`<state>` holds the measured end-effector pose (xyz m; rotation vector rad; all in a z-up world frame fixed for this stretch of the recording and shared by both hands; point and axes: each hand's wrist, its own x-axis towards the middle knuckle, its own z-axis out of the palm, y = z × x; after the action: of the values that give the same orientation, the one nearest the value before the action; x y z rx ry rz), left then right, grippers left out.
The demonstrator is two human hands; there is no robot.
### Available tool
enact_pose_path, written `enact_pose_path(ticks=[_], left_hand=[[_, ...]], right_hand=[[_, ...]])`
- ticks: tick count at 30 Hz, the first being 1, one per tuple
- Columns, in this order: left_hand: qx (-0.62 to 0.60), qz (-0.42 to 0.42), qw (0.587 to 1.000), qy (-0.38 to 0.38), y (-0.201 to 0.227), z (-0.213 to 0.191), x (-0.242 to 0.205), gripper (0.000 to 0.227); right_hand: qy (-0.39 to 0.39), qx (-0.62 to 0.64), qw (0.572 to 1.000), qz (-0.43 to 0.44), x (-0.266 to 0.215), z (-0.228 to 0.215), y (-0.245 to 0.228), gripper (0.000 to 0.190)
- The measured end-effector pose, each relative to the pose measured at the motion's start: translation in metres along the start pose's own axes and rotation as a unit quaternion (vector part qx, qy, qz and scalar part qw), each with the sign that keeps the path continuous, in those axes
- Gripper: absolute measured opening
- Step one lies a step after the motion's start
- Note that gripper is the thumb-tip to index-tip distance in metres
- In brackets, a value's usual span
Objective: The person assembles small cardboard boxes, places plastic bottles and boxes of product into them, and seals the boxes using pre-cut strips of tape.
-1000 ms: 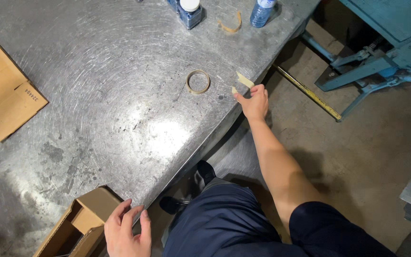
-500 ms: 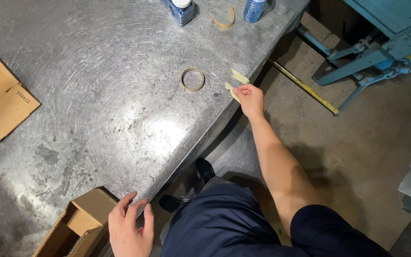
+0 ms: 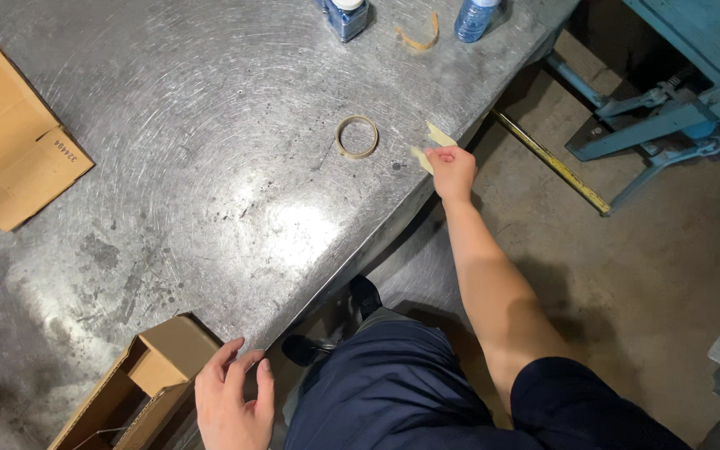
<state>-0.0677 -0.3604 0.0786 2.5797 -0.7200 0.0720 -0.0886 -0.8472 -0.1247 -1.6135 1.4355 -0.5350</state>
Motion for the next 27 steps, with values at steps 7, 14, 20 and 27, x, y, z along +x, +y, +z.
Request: enact_pose_path(ticks=[7,14,20,27], left_hand=[[-0.005,0.024,1.000,-0.010,-0.001,0.003,0.001,0.011],[-0.005,0.028,0.999,-0.020,0.001,0.002,0.002,0.011],[-0.007,0.039,0.999,-0.022,0.002,0.001,0.003,0.011],[-0.002,0.025,1.000,0.002,-0.005,-0.002,-0.003,0.010]], right_hand=[[-0.017,-0.045,0.999,-0.005,0.004,0.003,0.012,0.017],[0.001,-0.112,0.994,-0.005,-0.004,0.001,0.009,0.037],[0.002,-0.178,0.981,0.080,-0.004,-0.003,-0.008,0.059],[-0.050,-0.156,0.981,0.102,-0.035,-0.034,0.015,0.053]])
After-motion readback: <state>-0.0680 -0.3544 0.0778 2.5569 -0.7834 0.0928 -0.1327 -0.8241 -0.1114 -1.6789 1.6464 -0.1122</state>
